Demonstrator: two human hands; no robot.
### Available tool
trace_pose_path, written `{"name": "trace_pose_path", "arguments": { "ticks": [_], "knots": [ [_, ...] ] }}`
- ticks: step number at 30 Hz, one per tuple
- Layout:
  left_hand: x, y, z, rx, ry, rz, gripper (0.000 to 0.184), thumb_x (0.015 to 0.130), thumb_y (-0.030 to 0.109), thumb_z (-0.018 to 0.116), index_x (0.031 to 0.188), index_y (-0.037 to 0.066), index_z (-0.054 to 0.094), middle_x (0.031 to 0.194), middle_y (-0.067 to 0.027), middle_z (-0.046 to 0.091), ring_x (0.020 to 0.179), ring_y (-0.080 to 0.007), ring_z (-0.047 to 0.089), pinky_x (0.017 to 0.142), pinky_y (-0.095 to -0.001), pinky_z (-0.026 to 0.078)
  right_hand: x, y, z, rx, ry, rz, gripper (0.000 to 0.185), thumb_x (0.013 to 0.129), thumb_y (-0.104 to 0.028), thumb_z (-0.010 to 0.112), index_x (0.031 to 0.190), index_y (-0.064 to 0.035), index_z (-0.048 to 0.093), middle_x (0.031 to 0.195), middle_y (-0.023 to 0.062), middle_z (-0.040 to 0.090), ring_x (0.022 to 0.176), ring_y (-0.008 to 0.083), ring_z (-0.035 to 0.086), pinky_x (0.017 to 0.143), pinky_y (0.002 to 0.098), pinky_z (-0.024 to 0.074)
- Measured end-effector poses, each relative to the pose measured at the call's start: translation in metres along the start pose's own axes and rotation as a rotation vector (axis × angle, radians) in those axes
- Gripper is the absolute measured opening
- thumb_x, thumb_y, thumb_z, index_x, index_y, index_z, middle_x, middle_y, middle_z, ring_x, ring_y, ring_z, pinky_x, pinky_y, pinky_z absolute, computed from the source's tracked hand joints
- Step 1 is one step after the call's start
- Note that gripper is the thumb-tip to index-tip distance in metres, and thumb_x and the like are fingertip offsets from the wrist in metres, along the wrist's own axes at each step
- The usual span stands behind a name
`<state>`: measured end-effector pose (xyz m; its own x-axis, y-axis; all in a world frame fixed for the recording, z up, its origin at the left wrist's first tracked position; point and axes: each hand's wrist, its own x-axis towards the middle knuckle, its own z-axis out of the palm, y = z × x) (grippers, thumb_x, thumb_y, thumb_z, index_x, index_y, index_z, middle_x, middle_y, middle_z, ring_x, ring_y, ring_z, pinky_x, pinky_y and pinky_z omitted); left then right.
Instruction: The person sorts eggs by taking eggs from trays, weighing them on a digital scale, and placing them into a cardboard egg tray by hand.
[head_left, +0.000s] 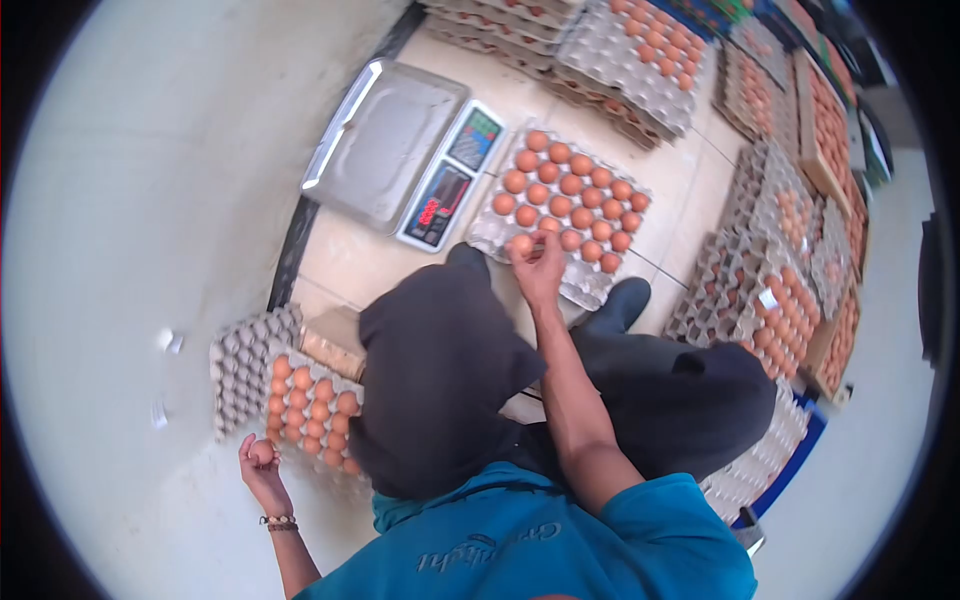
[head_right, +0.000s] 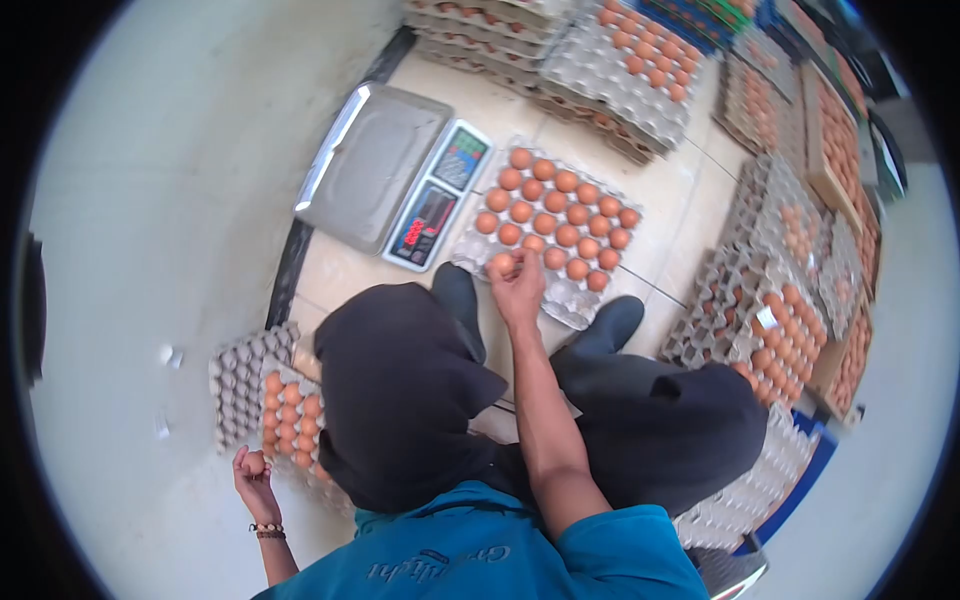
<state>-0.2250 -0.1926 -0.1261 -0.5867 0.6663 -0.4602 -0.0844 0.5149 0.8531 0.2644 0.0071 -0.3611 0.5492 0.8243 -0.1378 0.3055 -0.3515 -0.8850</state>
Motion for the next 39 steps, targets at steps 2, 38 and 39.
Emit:
{"name": "trace_pose_path", "arguments": {
  "ticks": [2,38,39],
  "knots": [
    [-0.017,-0.005,-0.014,-0.227,0.099,-0.028,0.039,0.092,0.025,0.051,0.125,0.005,0.052,0.113,-0.0150,0.060,0.087,-0.0171,0.052,0.084,-0.0291,0.046,-0.001,-0.002,0.004,0.021,-0.010,0.012,0.043,0.074,-0.018,0.083,0.103,0.0000,0.058,0.089,0.0095,0.063,0.066,0.0148,0.062,0.061,0.0297,0.0515],
    [0.002,-0.110,-0.012,0.675,0.501,0.350,0.040,0.079,0.011,0.078,0.117,0.004,0.067,0.105,-0.0120,0.070,0.094,-0.0201,0.068,0.084,-0.0324,0.055,0.057,-0.119,0.178,-0.445,-0.857,-0.924,0.044,0.080,-0.004,0.068,0.122,-0.0083,0.056,0.120,0.0158,0.061,0.114,0.0375,0.054,0.097,0.0453,0.0463],
    [0.004,-0.110,-0.014,0.682,0.473,0.361,0.041,0.080,0.011,0.078,0.118,0.004,0.066,0.105,-0.0122,0.070,0.095,-0.0198,0.068,0.085,-0.0323,0.055,0.058,-0.119,0.176,-0.441,-0.851,-0.919,0.045,0.080,-0.004,0.068,0.123,-0.0087,0.055,0.121,0.0159,0.060,0.115,0.0376,0.053,0.098,0.0454,0.0462]
  ]
}}
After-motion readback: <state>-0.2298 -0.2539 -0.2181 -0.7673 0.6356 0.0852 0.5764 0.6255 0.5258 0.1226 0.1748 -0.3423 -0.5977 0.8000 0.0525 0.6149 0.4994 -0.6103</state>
